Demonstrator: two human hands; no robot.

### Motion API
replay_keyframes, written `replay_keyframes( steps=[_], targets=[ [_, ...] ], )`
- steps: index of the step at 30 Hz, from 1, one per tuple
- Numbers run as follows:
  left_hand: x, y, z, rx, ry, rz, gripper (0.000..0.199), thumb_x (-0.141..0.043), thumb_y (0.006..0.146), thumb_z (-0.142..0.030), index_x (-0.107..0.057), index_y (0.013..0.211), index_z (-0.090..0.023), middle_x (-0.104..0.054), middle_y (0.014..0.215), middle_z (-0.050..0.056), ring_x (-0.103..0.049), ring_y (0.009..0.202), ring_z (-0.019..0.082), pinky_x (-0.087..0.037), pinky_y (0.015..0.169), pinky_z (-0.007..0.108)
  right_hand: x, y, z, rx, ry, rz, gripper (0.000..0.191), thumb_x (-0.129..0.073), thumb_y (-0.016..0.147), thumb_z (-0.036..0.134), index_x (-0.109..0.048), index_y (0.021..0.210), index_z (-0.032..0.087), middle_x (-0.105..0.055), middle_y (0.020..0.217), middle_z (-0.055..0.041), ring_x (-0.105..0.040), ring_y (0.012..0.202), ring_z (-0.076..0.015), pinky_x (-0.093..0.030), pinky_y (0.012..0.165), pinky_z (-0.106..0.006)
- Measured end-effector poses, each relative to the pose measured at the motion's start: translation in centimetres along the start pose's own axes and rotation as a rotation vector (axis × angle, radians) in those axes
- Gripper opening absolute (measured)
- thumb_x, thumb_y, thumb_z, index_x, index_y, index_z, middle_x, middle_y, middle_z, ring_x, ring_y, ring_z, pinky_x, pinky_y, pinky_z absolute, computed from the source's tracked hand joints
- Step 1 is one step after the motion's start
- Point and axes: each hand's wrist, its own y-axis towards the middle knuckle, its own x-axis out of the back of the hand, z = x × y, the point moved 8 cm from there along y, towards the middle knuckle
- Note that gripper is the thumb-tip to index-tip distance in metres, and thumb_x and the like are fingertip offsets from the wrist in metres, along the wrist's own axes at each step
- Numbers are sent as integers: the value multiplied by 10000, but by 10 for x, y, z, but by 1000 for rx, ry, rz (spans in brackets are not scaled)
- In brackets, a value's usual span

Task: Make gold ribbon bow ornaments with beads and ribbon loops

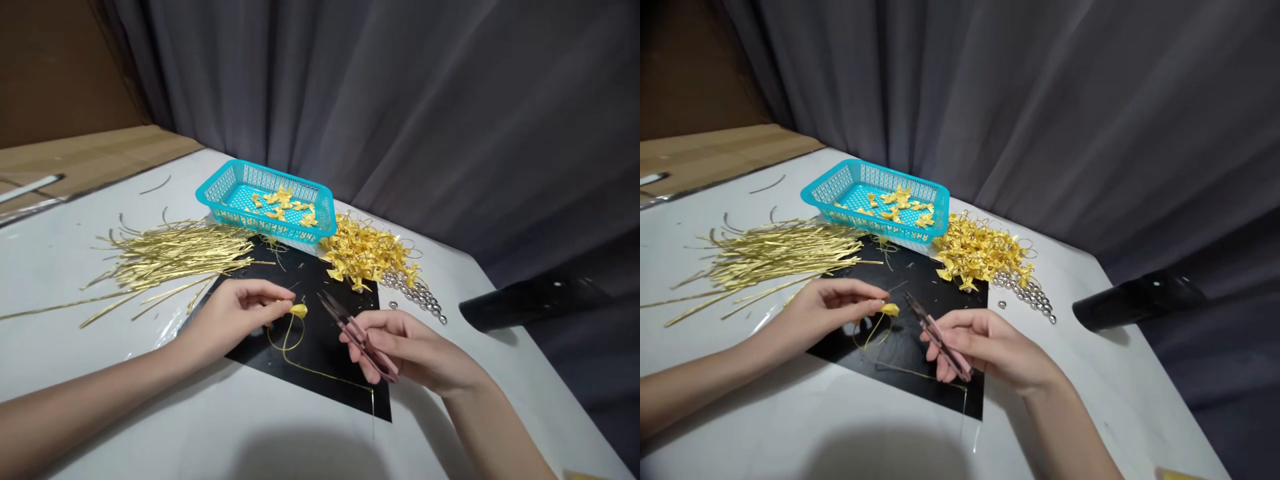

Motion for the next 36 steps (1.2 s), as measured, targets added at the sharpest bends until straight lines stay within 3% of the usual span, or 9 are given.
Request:
replay_keyframes(
  steps=[4,9,18,27,36],
  targets=[
    [1,-1,-1,-2,9,-3,293,-727,741,-440,-770,922,-214,-768,872,42,-648,702,173,-495,595,222,-12,3,-12,-88,67,39,289,-741,798,362,-713,888,89,-702,739,-65,-664,566,-82,-465,465,-115],
    [0,-2,-2,17,-1,5,277,-737,729,-454,-783,888,-233,-771,831,29,-639,675,160,-485,575,208,-11,5,-19,-136,103,17,273,-774,763,333,-719,878,92,-720,748,-65,-699,591,-105,-509,485,-125],
    [-3,-4,-4,28,-64,43,220,-756,710,-430,-793,841,-258,-772,789,12,-617,619,141,-472,556,196,-10,6,-20,-146,107,30,274,-776,761,335,-723,871,90,-724,738,-65,-704,576,-100,-496,459,-96],
    [-6,-4,-3,41,-57,62,233,-753,694,-441,-799,822,-252,-770,778,23,-636,623,165,-501,556,221,-8,4,-21,-147,71,32,281,-762,774,341,-715,885,88,-718,749,-72,-698,577,-114,-523,492,-141],
    [-8,-5,-3,45,-125,82,105,-760,715,-369,-799,771,-289,-764,730,-14,-613,596,121,-489,557,171,-7,3,-19,-137,50,54,276,-751,788,337,-715,894,85,-723,747,-75,-701,578,-113,-512,477,-129]
  ],
)
